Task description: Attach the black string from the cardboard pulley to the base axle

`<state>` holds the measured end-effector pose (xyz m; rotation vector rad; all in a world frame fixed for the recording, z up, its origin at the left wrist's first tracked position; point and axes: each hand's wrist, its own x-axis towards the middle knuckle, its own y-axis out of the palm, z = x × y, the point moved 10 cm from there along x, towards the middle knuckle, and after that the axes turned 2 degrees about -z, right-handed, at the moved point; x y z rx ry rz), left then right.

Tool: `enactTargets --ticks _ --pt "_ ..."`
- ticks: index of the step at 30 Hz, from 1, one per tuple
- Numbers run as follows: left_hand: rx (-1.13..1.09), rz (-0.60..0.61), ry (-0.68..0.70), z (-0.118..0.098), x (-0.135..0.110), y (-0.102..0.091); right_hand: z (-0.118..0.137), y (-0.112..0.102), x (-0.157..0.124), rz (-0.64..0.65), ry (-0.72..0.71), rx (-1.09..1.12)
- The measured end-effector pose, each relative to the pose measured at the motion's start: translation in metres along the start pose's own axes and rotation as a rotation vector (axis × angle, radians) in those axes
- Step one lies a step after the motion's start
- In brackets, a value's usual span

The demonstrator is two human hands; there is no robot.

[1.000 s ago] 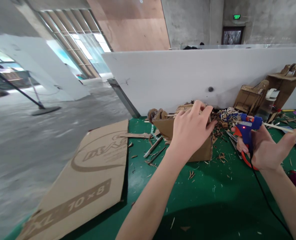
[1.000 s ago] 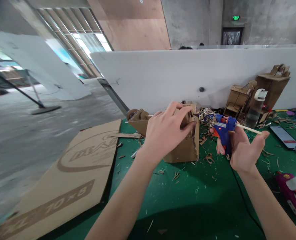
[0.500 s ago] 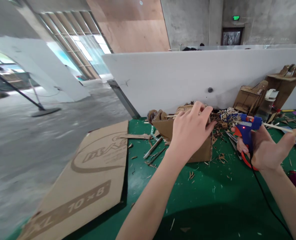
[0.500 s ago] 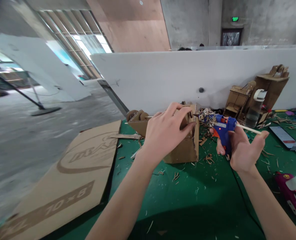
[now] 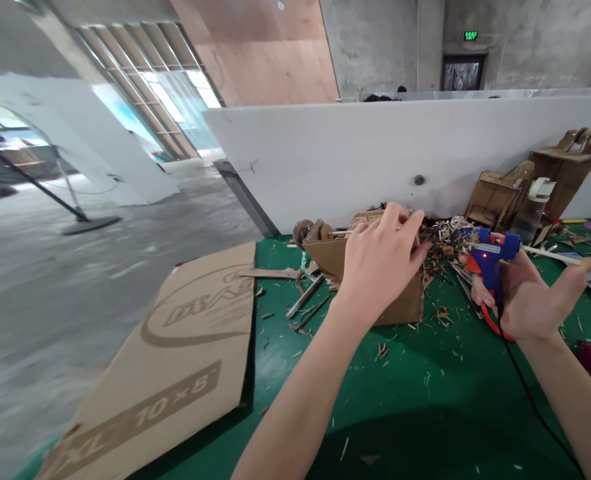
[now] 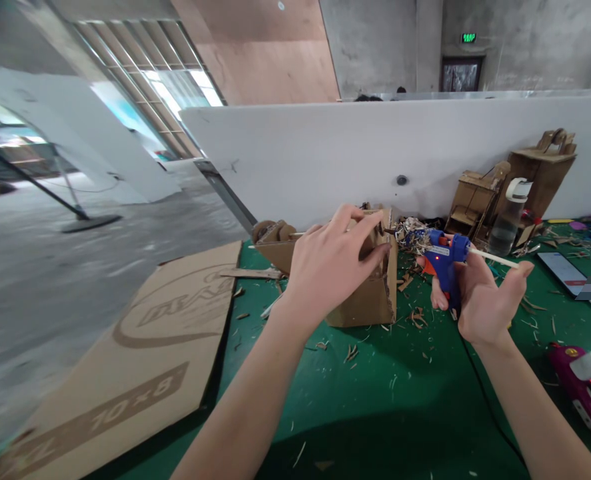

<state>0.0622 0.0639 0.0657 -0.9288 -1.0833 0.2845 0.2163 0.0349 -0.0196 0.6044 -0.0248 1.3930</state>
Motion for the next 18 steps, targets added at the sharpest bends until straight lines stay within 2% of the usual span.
enactTargets --ticks 18 --pt "0.003 -0.002 0.016 -0.0019 -0.0001 -0.0006 -0.001 -0.0017 0.0002 -0.005 0.002 0.012"
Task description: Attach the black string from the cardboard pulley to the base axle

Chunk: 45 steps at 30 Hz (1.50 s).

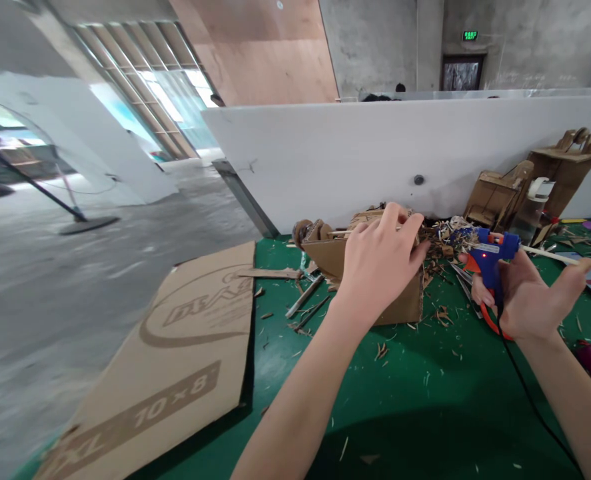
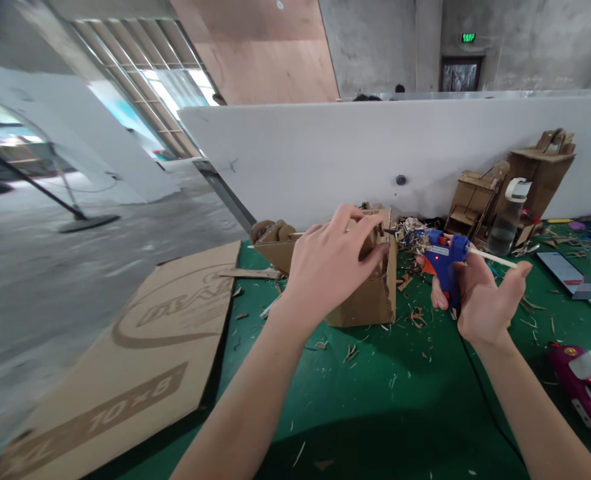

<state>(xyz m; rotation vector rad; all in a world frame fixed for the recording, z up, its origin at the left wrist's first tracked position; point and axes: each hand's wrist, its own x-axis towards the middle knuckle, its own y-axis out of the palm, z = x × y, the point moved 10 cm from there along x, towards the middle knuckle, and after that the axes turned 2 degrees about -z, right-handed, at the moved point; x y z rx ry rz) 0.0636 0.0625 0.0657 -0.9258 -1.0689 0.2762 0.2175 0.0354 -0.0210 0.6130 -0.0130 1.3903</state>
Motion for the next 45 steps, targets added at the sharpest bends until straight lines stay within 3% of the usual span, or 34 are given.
enactTargets --ticks 45 --pt "0.028 -0.011 0.008 -0.0019 0.0014 -0.0001 0.0006 0.001 -0.0002 0.011 0.0 0.034"
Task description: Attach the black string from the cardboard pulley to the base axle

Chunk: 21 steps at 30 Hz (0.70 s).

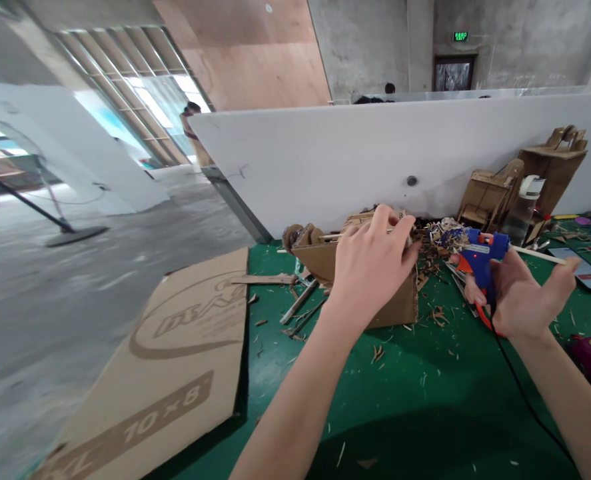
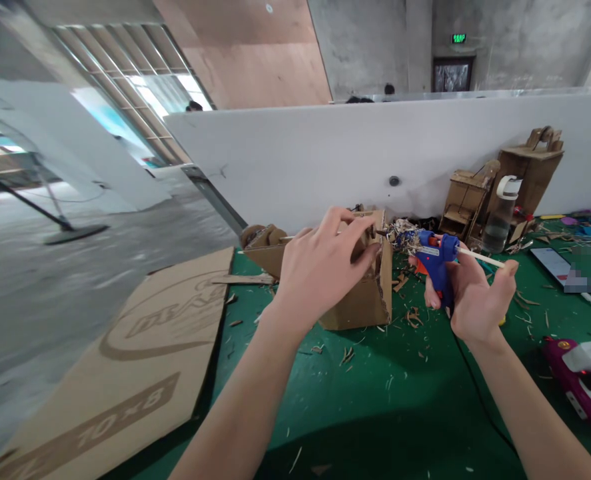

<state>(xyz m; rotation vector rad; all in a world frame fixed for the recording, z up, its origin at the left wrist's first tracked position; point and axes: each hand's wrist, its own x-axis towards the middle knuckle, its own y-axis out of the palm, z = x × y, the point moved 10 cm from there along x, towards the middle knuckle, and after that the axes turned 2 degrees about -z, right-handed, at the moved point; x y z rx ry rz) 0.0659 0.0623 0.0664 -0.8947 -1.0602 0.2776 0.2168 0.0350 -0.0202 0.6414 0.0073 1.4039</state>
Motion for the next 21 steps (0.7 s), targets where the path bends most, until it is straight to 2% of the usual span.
enactTargets --ticks 21 --pt "0.003 -0.013 -0.005 -0.0003 0.0001 -0.0004 0.0018 0.0009 0.0009 0.009 -0.015 0.014"
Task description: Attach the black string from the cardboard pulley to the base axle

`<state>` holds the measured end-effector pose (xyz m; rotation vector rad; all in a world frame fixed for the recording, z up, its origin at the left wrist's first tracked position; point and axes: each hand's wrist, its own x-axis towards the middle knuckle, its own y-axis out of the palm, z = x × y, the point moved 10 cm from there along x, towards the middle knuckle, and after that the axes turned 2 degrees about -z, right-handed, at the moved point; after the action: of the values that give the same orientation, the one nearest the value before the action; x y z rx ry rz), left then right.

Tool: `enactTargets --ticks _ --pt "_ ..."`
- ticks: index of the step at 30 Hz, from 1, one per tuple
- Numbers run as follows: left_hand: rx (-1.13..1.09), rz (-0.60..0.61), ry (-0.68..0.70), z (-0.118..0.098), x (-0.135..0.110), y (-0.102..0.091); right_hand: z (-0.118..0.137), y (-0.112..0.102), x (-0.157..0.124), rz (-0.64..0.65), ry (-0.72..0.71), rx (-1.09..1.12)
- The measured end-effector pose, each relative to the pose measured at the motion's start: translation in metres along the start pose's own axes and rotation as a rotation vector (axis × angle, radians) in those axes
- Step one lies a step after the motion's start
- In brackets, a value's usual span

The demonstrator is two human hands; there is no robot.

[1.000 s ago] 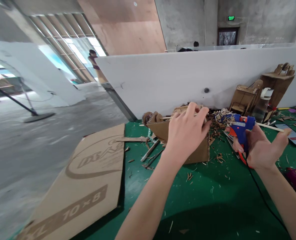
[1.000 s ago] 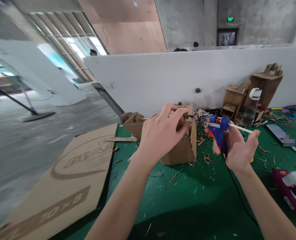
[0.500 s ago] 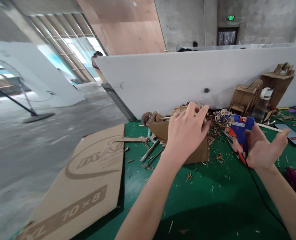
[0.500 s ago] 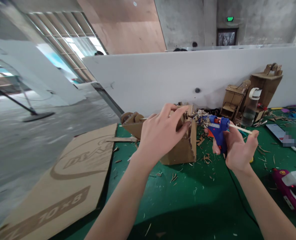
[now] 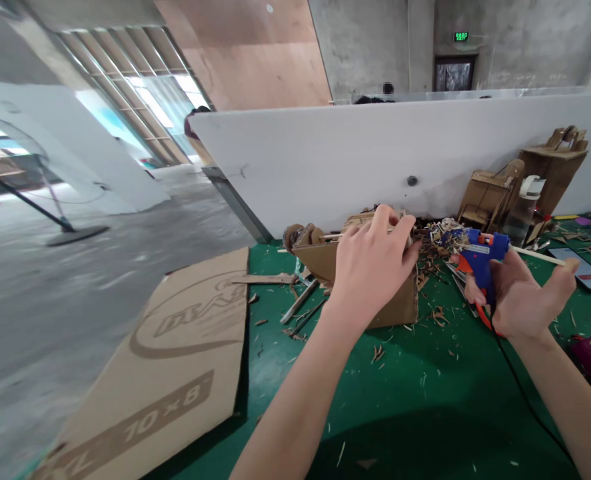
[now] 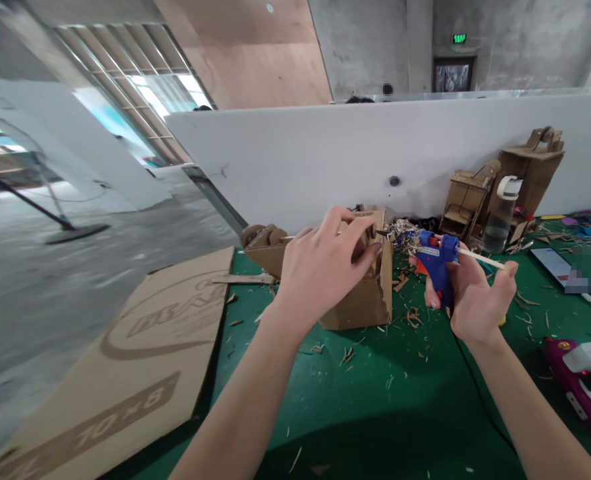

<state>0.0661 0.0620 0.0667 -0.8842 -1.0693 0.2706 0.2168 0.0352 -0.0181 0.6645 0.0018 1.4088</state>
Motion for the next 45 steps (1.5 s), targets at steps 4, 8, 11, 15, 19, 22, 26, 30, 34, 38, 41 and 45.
enactTargets --ticks 4,8,11,15,19,22,26,30,34,38,41,45 --pt "0.002 -0.004 0.001 -0.0006 -0.0004 -0.0009 -0.0035 -0.0026 -0.0002 -0.006 0.007 0.002" --pt "-0.002 -0.013 -0.005 -0.0001 -0.0006 -0.0021 -0.0037 -0.0039 -0.0007 -0.015 -0.006 0.001" --pt "0.001 -0.012 0.001 -0.0005 -0.0006 -0.0015 -0.0028 -0.0027 -0.0006 -0.006 -0.011 -0.002" --pt "0.007 -0.019 0.008 -0.0007 -0.0006 -0.0012 -0.0028 -0.0018 -0.0001 -0.004 -0.001 -0.003" --pt "0.0 -0.01 0.002 -0.0002 -0.0005 -0.0007 -0.0004 0.0002 -0.0001 -0.005 -0.01 -0.012" --pt "0.002 -0.004 0.001 -0.0004 -0.0002 -0.0005 0.0005 0.0012 -0.0004 -0.003 -0.012 -0.014" --pt "0.013 -0.004 0.004 -0.0006 0.0 -0.0005 0.0014 0.002 -0.0005 -0.004 -0.014 -0.022" --pt "0.015 -0.008 0.0 0.0001 -0.0002 -0.0003 0.0022 0.0029 -0.0005 0.0 -0.014 -0.02" --pt "0.001 0.0 -0.001 0.0004 -0.0003 0.001 0.0007 0.0008 -0.0003 -0.009 -0.005 -0.021" --pt "-0.018 0.008 -0.007 0.0009 -0.0002 0.0017 -0.0012 -0.0023 -0.0002 -0.028 -0.002 -0.016" --pt "-0.014 0.005 -0.004 0.0005 -0.0003 0.0009 -0.0013 -0.0041 -0.0006 -0.049 -0.005 -0.025" --pt "-0.014 0.005 -0.003 0.0001 -0.0006 0.0004 -0.0003 -0.0049 -0.0008 -0.06 -0.015 -0.031"
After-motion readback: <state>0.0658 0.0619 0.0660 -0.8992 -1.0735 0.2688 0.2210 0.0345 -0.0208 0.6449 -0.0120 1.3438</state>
